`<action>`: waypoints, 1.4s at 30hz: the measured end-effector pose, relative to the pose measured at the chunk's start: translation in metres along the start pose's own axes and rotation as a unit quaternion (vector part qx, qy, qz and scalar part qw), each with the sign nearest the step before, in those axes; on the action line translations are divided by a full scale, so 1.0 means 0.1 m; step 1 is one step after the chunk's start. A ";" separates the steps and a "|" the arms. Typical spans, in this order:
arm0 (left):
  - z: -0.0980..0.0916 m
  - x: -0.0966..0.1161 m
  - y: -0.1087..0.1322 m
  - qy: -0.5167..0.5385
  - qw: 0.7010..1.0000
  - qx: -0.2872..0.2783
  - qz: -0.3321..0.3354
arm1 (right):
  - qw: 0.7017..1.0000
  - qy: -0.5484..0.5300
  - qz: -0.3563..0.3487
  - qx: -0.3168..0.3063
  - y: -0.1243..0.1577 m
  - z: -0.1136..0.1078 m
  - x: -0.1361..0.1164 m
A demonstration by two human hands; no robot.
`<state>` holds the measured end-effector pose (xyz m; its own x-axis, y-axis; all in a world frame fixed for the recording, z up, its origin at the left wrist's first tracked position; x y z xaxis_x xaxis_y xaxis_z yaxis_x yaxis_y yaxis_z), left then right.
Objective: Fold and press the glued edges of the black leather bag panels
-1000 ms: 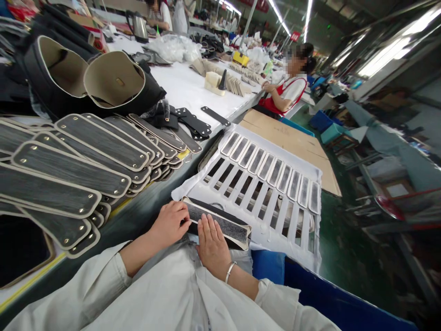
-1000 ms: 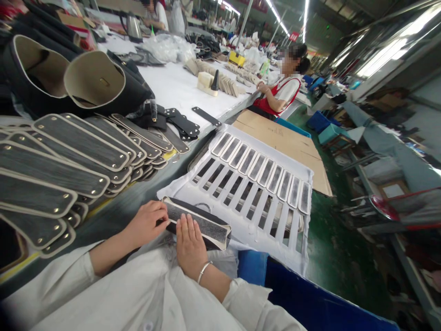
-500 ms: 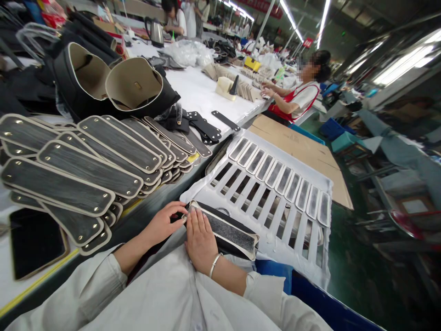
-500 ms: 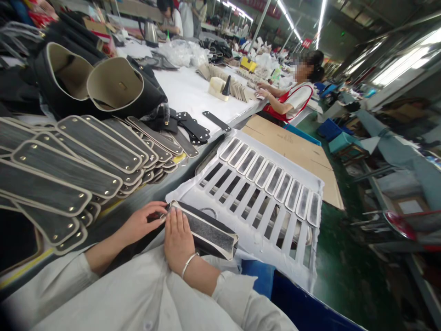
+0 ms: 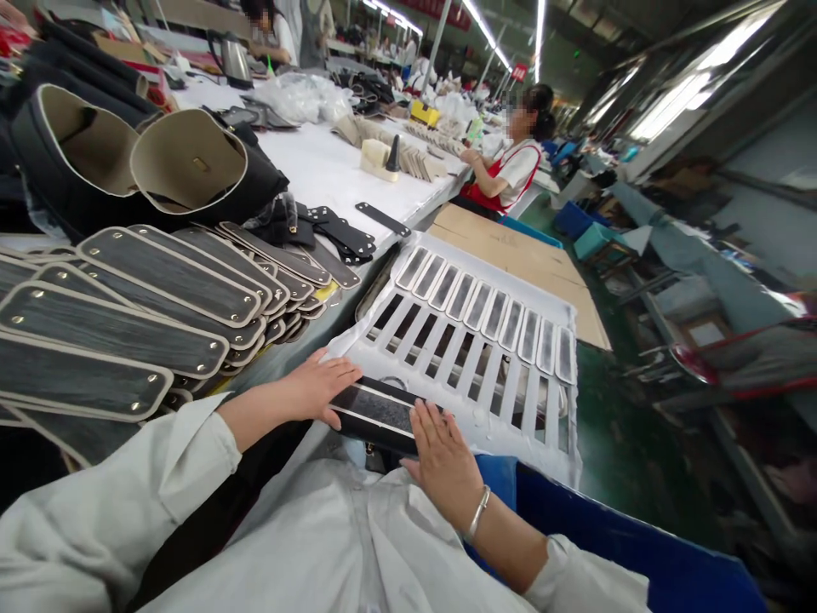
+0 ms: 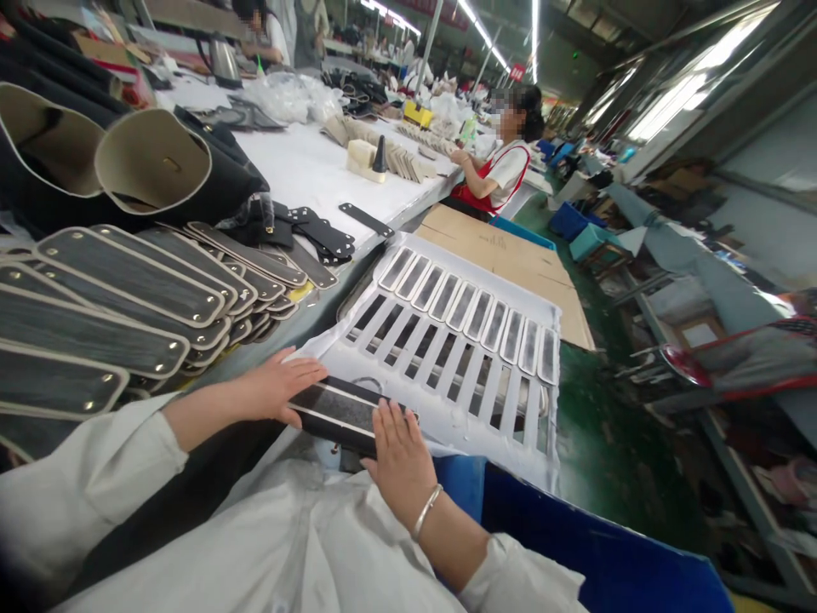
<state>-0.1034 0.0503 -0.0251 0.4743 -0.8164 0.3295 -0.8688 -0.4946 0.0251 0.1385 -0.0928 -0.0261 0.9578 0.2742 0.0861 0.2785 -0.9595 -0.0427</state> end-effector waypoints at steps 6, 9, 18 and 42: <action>0.02 0.08 -0.26 -0.035 0.997 -0.052 0.041 | 0.993 -0.057 -0.007 -0.100 -0.48 -0.13 0.17; 0.05 0.12 -0.28 -0.067 0.996 -0.035 0.052 | 0.990 -0.068 -0.033 -0.115 -0.77 -0.09 0.04; 0.10 0.17 -0.26 -0.045 0.998 0.012 0.046 | 0.989 -0.081 -0.054 -0.112 -0.94 -0.09 -0.14; 0.01 0.46 2.74 -0.116 0.795 0.327 -0.498 | 0.913 -0.338 -0.007 -0.229 -0.76 0.25 0.66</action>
<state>-0.3198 -0.1230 -0.0044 0.9598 0.0819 0.2683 0.1780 -0.9171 -0.3568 0.1827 -0.0002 -0.0422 0.8223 0.1157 -0.5572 0.3803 -0.8400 0.3869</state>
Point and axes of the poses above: each hand's wrist, its own y-axis away from the middle knuckle, its own z-axis out of the palm, x = y × z, the point moved 1 cm from there along -y, towards the middle knuckle, and after that the axes turned 5 degrees about z, right-handed, at the moved point
